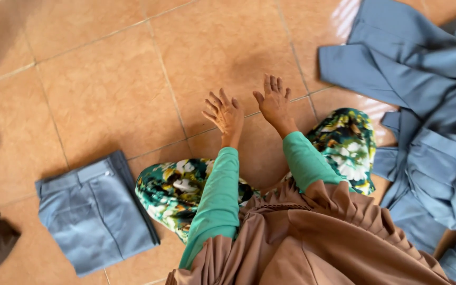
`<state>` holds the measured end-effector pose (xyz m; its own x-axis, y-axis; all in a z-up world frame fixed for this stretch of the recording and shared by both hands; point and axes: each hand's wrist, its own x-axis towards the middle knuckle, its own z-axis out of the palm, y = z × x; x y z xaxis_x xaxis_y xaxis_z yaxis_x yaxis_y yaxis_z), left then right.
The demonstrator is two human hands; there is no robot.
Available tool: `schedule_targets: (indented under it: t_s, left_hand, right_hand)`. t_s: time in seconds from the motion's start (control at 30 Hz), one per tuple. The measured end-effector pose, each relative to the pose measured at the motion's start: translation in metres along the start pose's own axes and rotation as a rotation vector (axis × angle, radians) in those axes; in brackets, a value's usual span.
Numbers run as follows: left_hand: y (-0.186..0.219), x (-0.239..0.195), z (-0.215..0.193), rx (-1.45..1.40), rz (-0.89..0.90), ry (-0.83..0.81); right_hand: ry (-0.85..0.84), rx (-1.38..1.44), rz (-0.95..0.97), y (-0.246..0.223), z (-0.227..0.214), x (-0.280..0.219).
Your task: The person folds multiple pairs of gray trousers on a tiled floor. They smooth each pair, fold the legs together, fold the garment in half, and then fold it again into a compact rectangle before placing it aside.
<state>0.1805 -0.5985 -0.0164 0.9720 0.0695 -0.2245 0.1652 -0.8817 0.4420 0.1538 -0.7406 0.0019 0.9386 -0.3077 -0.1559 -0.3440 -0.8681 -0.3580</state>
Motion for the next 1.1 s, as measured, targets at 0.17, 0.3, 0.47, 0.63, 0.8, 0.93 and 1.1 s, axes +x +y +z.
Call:
schedule_targets:
  t_s: [0.17,0.3,0.47,0.63,0.8,0.93,1.1]
  left_hand:
    - [0.072,-0.008,0.054,0.022,0.215,0.041]
    - [0.172,-0.062,0.093,0.018,0.456,0.010]
    - [0.262,-0.169,0.135,0.018,0.856,-0.094]
    - [0.286,-0.274,0.173,0.002,1.130,-0.281]
    - [0.288,-0.319,0.192,-0.031,1.273,-0.567]
    - [0.298,-0.324,0.194,-0.198,1.232,-0.793]
    - [0.288,-0.311,0.231,-0.408,0.944,-0.943]
  right_hand:
    - [0.100,0.058,0.164,0.082,-0.040,0.000]
    - [0.199,0.013,0.374,0.171,-0.100,-0.044]
    - [0.391,0.002,0.608,0.270,-0.136,-0.132]
    - [0.627,-0.128,0.736,0.343,-0.122,-0.231]
    - [0.807,-0.430,0.796,0.359,-0.164,-0.304]
    - [0.698,-0.405,1.066,0.379,-0.211,-0.334]
    - [0.796,-0.467,0.914,0.457,-0.138,-0.313]
